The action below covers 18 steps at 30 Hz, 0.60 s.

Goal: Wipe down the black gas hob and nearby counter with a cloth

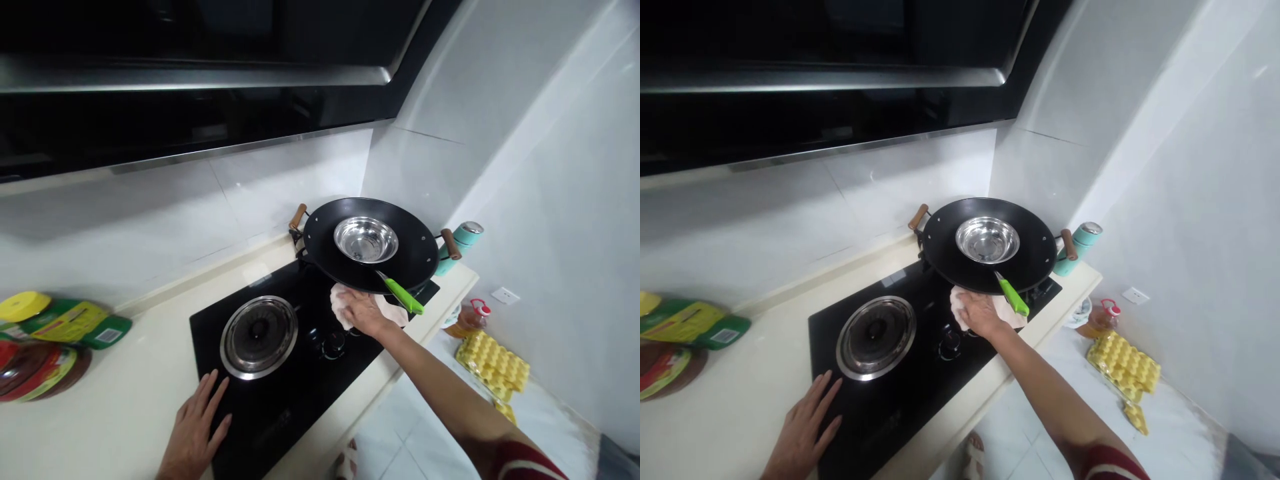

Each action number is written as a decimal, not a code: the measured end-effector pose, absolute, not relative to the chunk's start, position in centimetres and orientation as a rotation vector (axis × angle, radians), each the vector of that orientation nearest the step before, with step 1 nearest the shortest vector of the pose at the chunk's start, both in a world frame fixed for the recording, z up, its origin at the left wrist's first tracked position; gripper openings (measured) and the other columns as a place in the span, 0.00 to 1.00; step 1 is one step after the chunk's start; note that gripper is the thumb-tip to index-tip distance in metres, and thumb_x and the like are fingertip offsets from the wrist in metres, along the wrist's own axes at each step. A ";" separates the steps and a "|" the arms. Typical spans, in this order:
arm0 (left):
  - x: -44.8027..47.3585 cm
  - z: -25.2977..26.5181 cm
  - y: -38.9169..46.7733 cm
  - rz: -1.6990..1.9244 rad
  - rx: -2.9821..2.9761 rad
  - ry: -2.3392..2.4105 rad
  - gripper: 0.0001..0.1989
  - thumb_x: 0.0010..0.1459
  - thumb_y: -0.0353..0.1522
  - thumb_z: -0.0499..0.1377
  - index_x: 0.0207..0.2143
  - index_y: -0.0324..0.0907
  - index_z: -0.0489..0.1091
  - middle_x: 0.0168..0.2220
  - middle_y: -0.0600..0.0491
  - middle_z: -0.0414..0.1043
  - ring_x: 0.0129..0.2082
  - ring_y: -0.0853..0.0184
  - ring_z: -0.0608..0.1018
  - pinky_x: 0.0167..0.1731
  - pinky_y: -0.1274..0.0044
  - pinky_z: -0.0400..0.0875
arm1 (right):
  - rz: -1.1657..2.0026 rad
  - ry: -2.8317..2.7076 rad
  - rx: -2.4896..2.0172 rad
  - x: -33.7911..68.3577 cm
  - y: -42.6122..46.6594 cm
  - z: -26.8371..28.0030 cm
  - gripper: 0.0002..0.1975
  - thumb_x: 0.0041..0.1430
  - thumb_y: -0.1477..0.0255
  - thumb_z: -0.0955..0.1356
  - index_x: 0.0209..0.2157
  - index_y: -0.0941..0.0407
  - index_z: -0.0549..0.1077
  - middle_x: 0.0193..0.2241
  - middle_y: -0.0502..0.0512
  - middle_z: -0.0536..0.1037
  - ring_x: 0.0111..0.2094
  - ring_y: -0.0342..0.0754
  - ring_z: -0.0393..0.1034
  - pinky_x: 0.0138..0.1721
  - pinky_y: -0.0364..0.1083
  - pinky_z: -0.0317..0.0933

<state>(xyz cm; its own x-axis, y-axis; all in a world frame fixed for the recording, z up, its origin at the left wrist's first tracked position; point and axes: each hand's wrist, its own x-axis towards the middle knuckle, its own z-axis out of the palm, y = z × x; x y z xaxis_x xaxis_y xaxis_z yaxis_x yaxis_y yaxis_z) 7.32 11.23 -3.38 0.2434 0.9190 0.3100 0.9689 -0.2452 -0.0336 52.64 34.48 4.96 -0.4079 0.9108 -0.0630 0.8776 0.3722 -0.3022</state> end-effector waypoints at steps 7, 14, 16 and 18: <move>7.4 -3.2 11.2 -0.340 -2.303 -1.770 0.37 0.69 0.44 0.53 0.75 0.51 0.45 0.76 0.42 0.52 0.72 0.50 0.64 0.58 0.61 0.71 | 0.425 -2.532 -1.709 49.6 35.4 5.0 0.22 0.71 0.66 0.65 0.62 0.56 0.72 0.63 0.67 0.72 0.66 0.62 0.61 0.68 0.62 0.46; 7.6 -3.1 11.3 -0.329 -2.291 -1.763 0.37 0.69 0.44 0.52 0.76 0.52 0.42 0.75 0.43 0.56 0.71 0.51 0.66 0.57 0.62 0.73 | 0.506 -2.722 -1.160 53.2 30.8 4.2 0.13 0.68 0.79 0.63 0.44 0.53 0.78 0.43 0.55 0.79 0.53 0.51 0.68 0.72 0.59 0.40; 7.6 -3.1 11.3 -0.330 -2.285 -1.764 0.37 0.69 0.44 0.52 0.76 0.52 0.42 0.75 0.43 0.56 0.71 0.51 0.66 0.56 0.61 0.73 | 0.563 -2.705 -1.063 54.7 30.0 4.0 0.16 0.69 0.81 0.60 0.43 0.53 0.78 0.40 0.54 0.79 0.50 0.49 0.70 0.72 0.60 0.42; 7.7 -3.1 11.3 -0.333 -2.284 -1.763 0.37 0.69 0.44 0.52 0.75 0.52 0.42 0.75 0.43 0.56 0.71 0.50 0.66 0.57 0.61 0.73 | 0.619 -2.700 -1.006 55.6 29.7 4.3 0.17 0.71 0.80 0.60 0.44 0.52 0.78 0.40 0.54 0.78 0.49 0.49 0.71 0.71 0.59 0.46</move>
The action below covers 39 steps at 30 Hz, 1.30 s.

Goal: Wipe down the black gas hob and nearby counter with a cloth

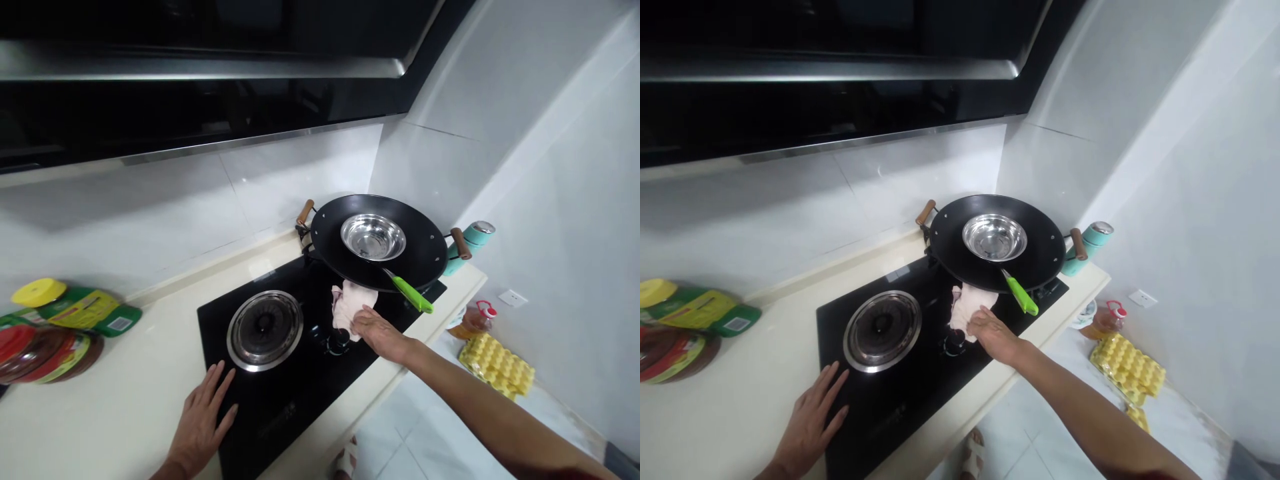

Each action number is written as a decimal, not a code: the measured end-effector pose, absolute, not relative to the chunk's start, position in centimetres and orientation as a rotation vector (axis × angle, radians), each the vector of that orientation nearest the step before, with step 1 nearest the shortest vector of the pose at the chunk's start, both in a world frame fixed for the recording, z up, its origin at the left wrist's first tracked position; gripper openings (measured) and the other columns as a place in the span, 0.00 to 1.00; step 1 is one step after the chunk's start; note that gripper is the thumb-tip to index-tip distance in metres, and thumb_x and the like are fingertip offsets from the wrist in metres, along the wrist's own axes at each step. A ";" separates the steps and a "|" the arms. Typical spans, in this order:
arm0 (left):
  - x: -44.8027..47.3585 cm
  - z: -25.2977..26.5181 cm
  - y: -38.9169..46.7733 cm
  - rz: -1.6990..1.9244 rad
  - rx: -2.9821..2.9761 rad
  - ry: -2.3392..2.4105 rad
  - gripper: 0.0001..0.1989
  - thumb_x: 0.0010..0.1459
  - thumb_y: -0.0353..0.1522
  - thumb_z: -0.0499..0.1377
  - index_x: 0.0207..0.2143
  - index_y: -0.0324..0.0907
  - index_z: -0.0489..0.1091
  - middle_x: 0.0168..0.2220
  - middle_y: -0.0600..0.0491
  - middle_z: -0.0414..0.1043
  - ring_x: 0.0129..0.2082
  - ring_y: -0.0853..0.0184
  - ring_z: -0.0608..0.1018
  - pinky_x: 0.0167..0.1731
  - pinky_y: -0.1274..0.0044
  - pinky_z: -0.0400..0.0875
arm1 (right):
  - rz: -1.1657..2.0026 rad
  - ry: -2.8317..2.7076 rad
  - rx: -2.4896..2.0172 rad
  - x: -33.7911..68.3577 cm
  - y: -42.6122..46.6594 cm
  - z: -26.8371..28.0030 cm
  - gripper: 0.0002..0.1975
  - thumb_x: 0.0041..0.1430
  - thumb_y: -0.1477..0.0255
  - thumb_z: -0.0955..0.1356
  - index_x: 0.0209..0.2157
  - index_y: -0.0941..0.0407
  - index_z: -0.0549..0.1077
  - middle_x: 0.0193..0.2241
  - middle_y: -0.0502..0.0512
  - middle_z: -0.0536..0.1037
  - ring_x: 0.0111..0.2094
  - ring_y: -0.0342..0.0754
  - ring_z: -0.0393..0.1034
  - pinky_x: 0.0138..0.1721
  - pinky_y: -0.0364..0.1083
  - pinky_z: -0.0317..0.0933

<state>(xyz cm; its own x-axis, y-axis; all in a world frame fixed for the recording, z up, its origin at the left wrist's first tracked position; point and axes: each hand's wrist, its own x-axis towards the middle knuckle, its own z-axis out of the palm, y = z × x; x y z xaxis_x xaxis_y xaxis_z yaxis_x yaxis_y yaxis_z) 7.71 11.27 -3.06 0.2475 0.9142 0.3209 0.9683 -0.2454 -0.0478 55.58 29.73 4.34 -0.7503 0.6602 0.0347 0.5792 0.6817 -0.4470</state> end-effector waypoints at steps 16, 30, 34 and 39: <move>8.0 -2.5 11.1 -0.308 -2.279 -1.721 0.38 0.68 0.43 0.54 0.75 0.48 0.46 0.74 0.41 0.57 0.70 0.50 0.67 0.56 0.63 0.72 | 0.750 -2.901 -1.604 52.9 33.1 8.0 0.18 0.56 0.68 0.76 0.49 0.44 0.77 0.67 0.55 0.59 0.66 0.63 0.54 0.63 0.62 0.54; 8.2 -2.5 11.1 -0.347 -2.293 -1.797 0.38 0.68 0.43 0.54 0.75 0.51 0.44 0.74 0.42 0.57 0.71 0.51 0.66 0.58 0.62 0.70 | 0.687 -2.786 -1.853 46.1 36.7 7.4 0.48 0.48 0.57 0.81 0.68 0.43 0.63 0.69 0.65 0.57 0.69 0.74 0.49 0.66 0.69 0.44; 7.8 -3.0 11.1 -0.349 -2.305 -1.813 0.38 0.68 0.43 0.54 0.75 0.53 0.43 0.74 0.42 0.57 0.71 0.50 0.65 0.59 0.61 0.70 | 0.834 -2.732 -1.751 42.1 34.8 7.4 0.46 0.46 0.46 0.79 0.65 0.45 0.69 0.71 0.66 0.56 0.70 0.79 0.46 0.65 0.76 0.42; 7.6 -3.2 11.2 -0.363 -2.322 -1.849 0.38 0.68 0.44 0.53 0.75 0.54 0.42 0.75 0.43 0.55 0.72 0.49 0.64 0.59 0.60 0.70 | 0.959 -2.712 -1.396 38.4 28.4 6.0 0.38 0.57 0.38 0.70 0.60 0.48 0.74 0.71 0.64 0.58 0.70 0.77 0.47 0.64 0.77 0.42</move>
<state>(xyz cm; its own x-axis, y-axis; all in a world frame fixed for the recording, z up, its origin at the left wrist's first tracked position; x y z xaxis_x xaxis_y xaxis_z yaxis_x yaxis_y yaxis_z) 7.62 11.19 -3.17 0.2107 0.9365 0.2804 0.9730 -0.2286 0.0323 38.45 28.38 6.03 -0.6177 0.7231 -0.3091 0.7567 0.4394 -0.4842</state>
